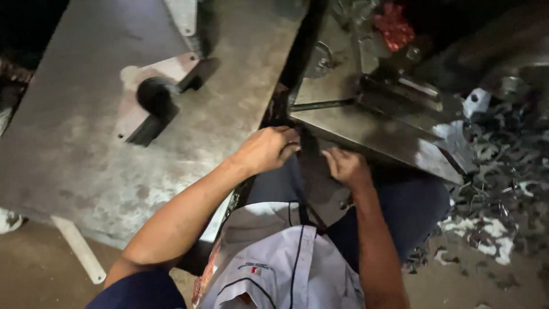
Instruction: Placing metal brackets into a power press for stamping and removing them.
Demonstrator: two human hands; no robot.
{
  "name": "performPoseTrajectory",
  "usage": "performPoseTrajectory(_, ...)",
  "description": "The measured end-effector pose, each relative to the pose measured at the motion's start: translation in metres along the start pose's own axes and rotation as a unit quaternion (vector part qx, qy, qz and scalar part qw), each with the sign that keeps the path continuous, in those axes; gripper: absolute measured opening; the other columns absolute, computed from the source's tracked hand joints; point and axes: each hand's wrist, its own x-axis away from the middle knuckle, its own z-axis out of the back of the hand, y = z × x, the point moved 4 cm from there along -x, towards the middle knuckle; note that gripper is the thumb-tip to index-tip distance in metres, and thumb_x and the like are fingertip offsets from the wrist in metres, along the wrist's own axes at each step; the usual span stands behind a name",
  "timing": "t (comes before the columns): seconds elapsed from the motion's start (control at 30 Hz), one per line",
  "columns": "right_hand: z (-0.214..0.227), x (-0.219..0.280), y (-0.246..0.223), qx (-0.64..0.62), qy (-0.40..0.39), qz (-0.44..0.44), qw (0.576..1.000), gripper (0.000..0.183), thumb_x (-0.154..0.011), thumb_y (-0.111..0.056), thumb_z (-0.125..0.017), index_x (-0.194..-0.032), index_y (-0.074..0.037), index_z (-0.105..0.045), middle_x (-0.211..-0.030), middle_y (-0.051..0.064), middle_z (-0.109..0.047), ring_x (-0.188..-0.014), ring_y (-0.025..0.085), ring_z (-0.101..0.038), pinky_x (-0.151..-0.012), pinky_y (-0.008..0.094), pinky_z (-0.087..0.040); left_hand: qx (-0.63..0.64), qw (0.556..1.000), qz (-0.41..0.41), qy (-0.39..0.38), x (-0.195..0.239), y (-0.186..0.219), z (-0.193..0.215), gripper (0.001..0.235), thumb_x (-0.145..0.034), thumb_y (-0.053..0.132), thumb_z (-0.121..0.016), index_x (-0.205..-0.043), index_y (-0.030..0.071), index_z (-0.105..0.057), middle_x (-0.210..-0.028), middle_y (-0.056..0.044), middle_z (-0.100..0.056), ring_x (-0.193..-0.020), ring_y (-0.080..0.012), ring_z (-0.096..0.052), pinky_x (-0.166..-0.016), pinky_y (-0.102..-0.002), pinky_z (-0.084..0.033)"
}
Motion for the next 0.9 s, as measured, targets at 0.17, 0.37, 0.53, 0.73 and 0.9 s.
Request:
performPoseTrajectory(0.17,0.005,-0.004,-0.005,-0.076,-0.003,0.005,0.997,0.014,-0.096,-0.02,-0.071,-0.095,-0.007,-0.071,-0.08,0.017,-0.072,-0.066,0.037,-0.069,-0.057,0.048,-0.055,-0.082,0.993,0.027,-0.086,0.003,0.001,-0.011,0.02,-0.089,0.02,-0.068,-0.102,0.004,-0.065,-0.099,-0.019,-0.07,-0.087,-0.0435,-0.068,-0.072,-0.052,-0.053)
performPoseTrajectory(0.37,0.002,-0.002,0.013,-0.06,-0.084,-0.066,0.992,0.022,-0.098,-0.029,-0.068,-0.098,-0.007,-0.072,-0.079,0.02,-0.072,-0.07,0.041,-0.069,-0.062,0.052,-0.056,-0.13,0.982,0.049,-0.124,0.004,0.0,-0.015,0.025,-0.09,0.024,-0.069,-0.104,0.004,-0.066,-0.099,-0.019,-0.07,-0.085,-0.0435,-0.068,-0.072,-0.053,-0.053)
performPoseTrajectory(0.53,-0.008,0.007,0.038,-0.051,-0.178,-0.152,0.971,0.028,-0.099,-0.034,-0.066,-0.108,-0.008,-0.073,-0.086,0.023,-0.072,-0.079,0.043,-0.07,-0.073,0.053,-0.057,-0.163,0.974,0.036,-0.15,0.008,-0.011,-0.026,0.032,-0.089,0.029,-0.07,-0.109,0.004,-0.068,-0.098,-0.019,-0.07,-0.085,-0.0422,-0.069,-0.072,-0.052,-0.054)
performPoseTrajectory(0.73,-0.009,0.022,0.053,-0.056,-0.296,-0.251,0.92,0.043,-0.094,-0.039,-0.068,-0.127,-0.01,-0.067,-0.106,0.026,-0.071,-0.103,0.044,-0.068,-0.091,0.052,-0.054,-0.282,0.929,0.002,-0.239,0.038,-0.04,-0.052,0.044,-0.087,0.035,-0.067,-0.119,0.005,-0.067,-0.091,-0.018,-0.072,-0.082,-0.0373,-0.071,-0.075,-0.046,-0.056)
performPoseTrajectory(0.9,0.001,0.025,0.053,-0.09,-0.321,-0.297,0.895,0.046,-0.093,-0.039,-0.068,-0.132,-0.013,-0.065,-0.111,0.023,-0.071,-0.106,0.042,-0.068,-0.092,0.052,-0.054,-0.293,0.935,-0.012,-0.202,0.034,-0.036,-0.05,0.043,-0.088,0.039,-0.066,-0.115,0.006,-0.07,-0.082,-0.016,-0.071,-0.075,-0.0357,-0.07,-0.072,-0.046,-0.056)
